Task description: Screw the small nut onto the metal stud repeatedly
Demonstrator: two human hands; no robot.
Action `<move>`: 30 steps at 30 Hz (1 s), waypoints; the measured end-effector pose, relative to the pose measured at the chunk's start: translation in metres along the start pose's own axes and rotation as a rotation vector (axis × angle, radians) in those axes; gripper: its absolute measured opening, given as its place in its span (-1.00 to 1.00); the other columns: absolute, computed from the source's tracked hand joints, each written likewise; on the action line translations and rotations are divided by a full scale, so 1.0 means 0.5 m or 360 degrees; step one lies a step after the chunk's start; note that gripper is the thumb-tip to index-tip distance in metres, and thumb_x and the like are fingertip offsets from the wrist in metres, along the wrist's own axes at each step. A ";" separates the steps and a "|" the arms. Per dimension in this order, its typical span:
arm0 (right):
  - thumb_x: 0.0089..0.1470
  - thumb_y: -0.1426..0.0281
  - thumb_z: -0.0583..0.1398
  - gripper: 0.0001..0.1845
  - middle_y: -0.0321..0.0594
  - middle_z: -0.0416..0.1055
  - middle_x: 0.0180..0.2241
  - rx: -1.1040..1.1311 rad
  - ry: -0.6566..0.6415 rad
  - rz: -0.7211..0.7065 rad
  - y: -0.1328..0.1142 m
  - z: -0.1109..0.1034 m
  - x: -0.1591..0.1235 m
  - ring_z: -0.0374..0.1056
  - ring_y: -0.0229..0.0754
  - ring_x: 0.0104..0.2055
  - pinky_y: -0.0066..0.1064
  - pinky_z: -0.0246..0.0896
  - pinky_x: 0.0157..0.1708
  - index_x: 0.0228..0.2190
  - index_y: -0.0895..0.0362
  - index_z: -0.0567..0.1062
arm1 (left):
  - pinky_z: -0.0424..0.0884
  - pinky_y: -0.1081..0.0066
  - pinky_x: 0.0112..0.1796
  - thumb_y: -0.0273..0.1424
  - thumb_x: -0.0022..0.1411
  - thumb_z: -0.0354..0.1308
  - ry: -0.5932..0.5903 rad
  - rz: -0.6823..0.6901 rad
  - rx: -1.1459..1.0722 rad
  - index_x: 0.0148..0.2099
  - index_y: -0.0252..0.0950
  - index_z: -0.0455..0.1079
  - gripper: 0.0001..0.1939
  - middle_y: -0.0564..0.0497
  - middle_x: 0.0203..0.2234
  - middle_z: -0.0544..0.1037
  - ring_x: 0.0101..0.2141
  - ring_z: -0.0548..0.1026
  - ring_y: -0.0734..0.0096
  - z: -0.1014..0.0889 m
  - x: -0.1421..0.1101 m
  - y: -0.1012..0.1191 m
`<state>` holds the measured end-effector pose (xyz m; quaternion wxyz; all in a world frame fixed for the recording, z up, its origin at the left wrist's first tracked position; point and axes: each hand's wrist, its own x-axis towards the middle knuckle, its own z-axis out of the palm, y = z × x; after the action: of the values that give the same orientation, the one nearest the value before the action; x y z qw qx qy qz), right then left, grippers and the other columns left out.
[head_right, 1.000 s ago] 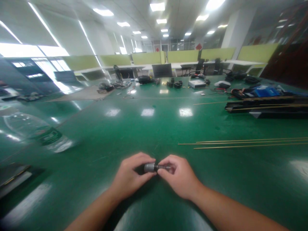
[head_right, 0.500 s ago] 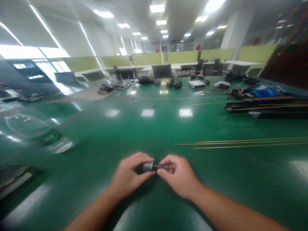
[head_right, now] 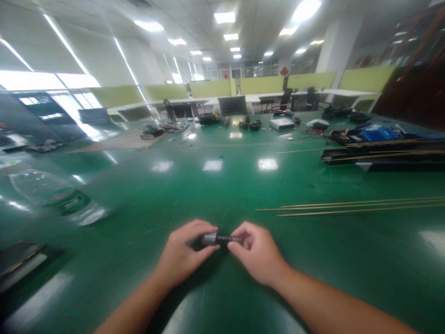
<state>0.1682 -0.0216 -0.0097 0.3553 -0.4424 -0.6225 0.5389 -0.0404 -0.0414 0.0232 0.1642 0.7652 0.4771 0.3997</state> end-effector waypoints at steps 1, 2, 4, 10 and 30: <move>0.02 0.35 0.27 -0.84 -0.37 0.36 -0.56 0.0005 0.0002 0.0004 -0.001 0.000 0.000 0.23 -0.32 -0.58 -0.53 0.03 -0.60 -0.34 0.17 0.45 | 0.47 0.38 -0.20 -0.49 0.06 0.33 0.0002 -0.0001 0.0011 -0.16 -0.22 0.54 -0.76 -0.03 -0.28 0.60 -0.26 0.55 0.33 -0.001 0.000 0.000; 0.02 0.35 0.27 -0.84 -0.37 0.36 -0.56 0.0008 0.0003 0.0005 -0.002 -0.001 0.000 0.24 -0.32 -0.58 -0.53 0.03 -0.60 -0.34 0.17 0.45 | 0.46 0.38 -0.20 -0.50 0.06 0.33 -0.0001 -0.0002 0.0019 -0.15 -0.22 0.54 -0.75 -0.03 -0.27 0.60 -0.25 0.55 0.33 -0.003 0.001 0.000; 0.02 0.35 0.26 -0.84 -0.36 0.36 -0.55 0.0011 0.0003 0.0003 -0.003 -0.001 0.000 0.24 -0.32 -0.58 -0.52 0.04 -0.60 -0.34 0.17 0.44 | 0.46 0.39 -0.19 -0.51 0.06 0.33 -0.0002 -0.0005 0.0034 -0.15 -0.21 0.54 -0.74 -0.01 -0.27 0.60 -0.25 0.54 0.34 -0.005 0.001 0.001; 0.05 0.35 0.26 -0.84 -0.37 0.35 -0.54 0.0045 0.0001 -0.0010 0.001 -0.001 0.001 0.24 -0.33 -0.58 -0.53 0.04 -0.60 -0.33 0.17 0.43 | 0.45 0.42 -0.18 -0.50 0.05 0.35 0.0009 0.0000 0.0040 -0.16 -0.20 0.53 -0.74 0.02 -0.27 0.60 -0.24 0.54 0.38 -0.005 0.001 -0.001; 0.02 0.33 0.28 -0.80 -0.35 0.36 -0.54 0.0083 0.0016 -0.0009 0.010 -0.001 0.003 0.21 -0.34 -0.60 -0.53 0.01 -0.62 -0.34 0.17 0.42 | 0.43 0.38 -0.14 -0.48 0.06 0.34 -0.0001 -0.0060 0.0072 -0.15 -0.20 0.52 -0.74 0.02 -0.25 0.59 -0.21 0.53 0.36 -0.012 0.000 -0.006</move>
<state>0.1689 -0.0196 -0.0145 0.3715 -0.4340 -0.6078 0.5516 -0.0465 -0.0410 0.0250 0.1546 0.7598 0.5003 0.3854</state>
